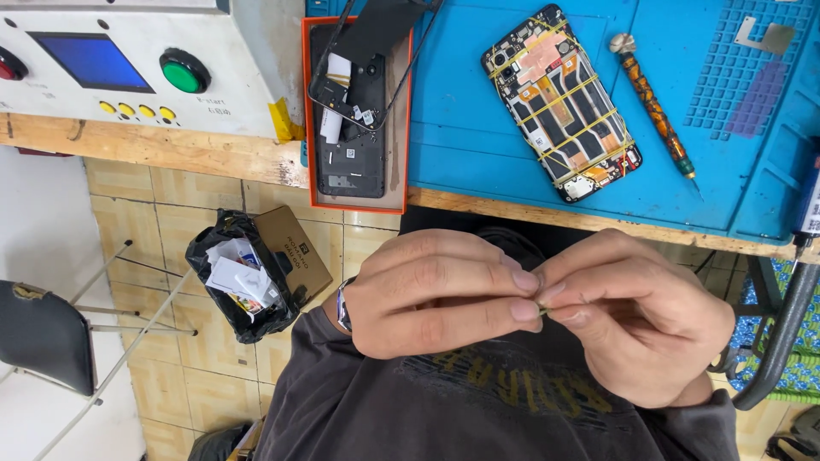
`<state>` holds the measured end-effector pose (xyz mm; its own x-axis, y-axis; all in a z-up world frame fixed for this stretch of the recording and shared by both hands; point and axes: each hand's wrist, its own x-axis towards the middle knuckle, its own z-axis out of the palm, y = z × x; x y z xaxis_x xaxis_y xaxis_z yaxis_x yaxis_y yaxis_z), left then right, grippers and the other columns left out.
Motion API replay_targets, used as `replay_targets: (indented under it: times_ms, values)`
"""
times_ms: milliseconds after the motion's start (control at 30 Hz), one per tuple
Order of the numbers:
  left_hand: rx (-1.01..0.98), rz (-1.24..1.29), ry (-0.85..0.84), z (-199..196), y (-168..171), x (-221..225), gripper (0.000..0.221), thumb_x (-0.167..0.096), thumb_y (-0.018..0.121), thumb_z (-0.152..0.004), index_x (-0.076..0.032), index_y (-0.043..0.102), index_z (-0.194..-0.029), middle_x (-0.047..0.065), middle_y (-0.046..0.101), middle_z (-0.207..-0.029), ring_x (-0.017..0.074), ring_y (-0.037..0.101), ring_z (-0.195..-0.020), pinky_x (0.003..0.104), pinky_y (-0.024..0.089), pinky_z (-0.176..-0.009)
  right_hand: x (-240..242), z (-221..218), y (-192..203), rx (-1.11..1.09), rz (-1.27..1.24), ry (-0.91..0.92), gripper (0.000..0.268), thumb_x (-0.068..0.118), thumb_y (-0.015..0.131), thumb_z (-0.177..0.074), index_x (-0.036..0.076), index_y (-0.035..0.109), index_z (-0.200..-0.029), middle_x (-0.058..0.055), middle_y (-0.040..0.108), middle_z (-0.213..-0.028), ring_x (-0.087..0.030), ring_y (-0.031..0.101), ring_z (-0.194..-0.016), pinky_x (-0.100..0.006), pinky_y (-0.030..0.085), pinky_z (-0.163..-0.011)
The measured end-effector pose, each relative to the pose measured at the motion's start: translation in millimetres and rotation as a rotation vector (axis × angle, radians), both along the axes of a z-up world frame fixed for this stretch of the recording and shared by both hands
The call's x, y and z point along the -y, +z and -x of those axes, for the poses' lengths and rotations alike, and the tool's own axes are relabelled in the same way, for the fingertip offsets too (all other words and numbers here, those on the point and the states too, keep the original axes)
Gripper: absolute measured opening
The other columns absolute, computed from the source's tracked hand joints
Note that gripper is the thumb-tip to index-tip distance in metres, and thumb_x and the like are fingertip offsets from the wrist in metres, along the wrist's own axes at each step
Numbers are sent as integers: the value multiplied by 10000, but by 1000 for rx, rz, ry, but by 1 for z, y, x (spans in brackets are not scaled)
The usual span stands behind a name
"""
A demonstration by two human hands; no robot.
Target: Repairing a smartphone by applying adhesive to a camera module and curing it with a UV light
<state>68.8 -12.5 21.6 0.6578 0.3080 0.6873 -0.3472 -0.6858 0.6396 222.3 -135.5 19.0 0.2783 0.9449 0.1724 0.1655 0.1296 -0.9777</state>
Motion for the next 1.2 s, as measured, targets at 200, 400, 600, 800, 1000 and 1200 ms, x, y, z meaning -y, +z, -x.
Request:
replay_targets:
  times_ms: [200,400,600,800,1000,1200]
  values:
    - [63,-7,25,-3,-4,2,153,8,695,-873,21,628,-1009,168,632,-1006,259,683,-876,319,650,-773,-1,0,0,29,-25,-6,77,91,602,-783,20,594,-812,-153,651,-791,-169,672,-653,-202,537,-583]
    - [96,6,30,-5,-4,3,100,-6,651,-884,24,633,-977,169,637,-977,264,693,-846,332,652,-760,0,-1,0,43,-26,14,64,84,601,-789,31,601,-824,-141,656,-801,-160,675,-652,-202,541,-582]
    - [100,5,16,-4,-2,2,89,-19,610,-901,33,642,-966,177,636,-983,264,688,-852,327,649,-765,1,-2,-1,64,-48,15,70,86,608,-783,31,599,-825,-139,656,-802,-159,676,-651,-202,535,-583]
    - [15,28,-34,0,3,0,110,-23,591,-921,37,627,-1006,172,625,-1033,269,687,-903,349,642,-831,1,-1,0,60,-25,-1,77,97,593,-798,30,609,-833,-137,651,-809,-155,665,-648,-205,526,-582]
    - [-26,42,-49,3,-5,3,132,-20,574,-933,47,608,-1042,185,612,-1054,297,680,-939,376,634,-864,-5,0,-2,50,-48,-2,92,83,604,-783,3,604,-827,-182,658,-817,-212,688,-694,-241,566,-618]
    - [-47,229,156,6,-37,21,183,-36,654,-901,-25,569,-1063,131,604,-1043,239,654,-965,343,608,-858,-25,-9,-24,886,255,-260,408,221,696,-976,-15,525,-1262,-224,458,-1291,-402,436,-1162,-495,313,-948]
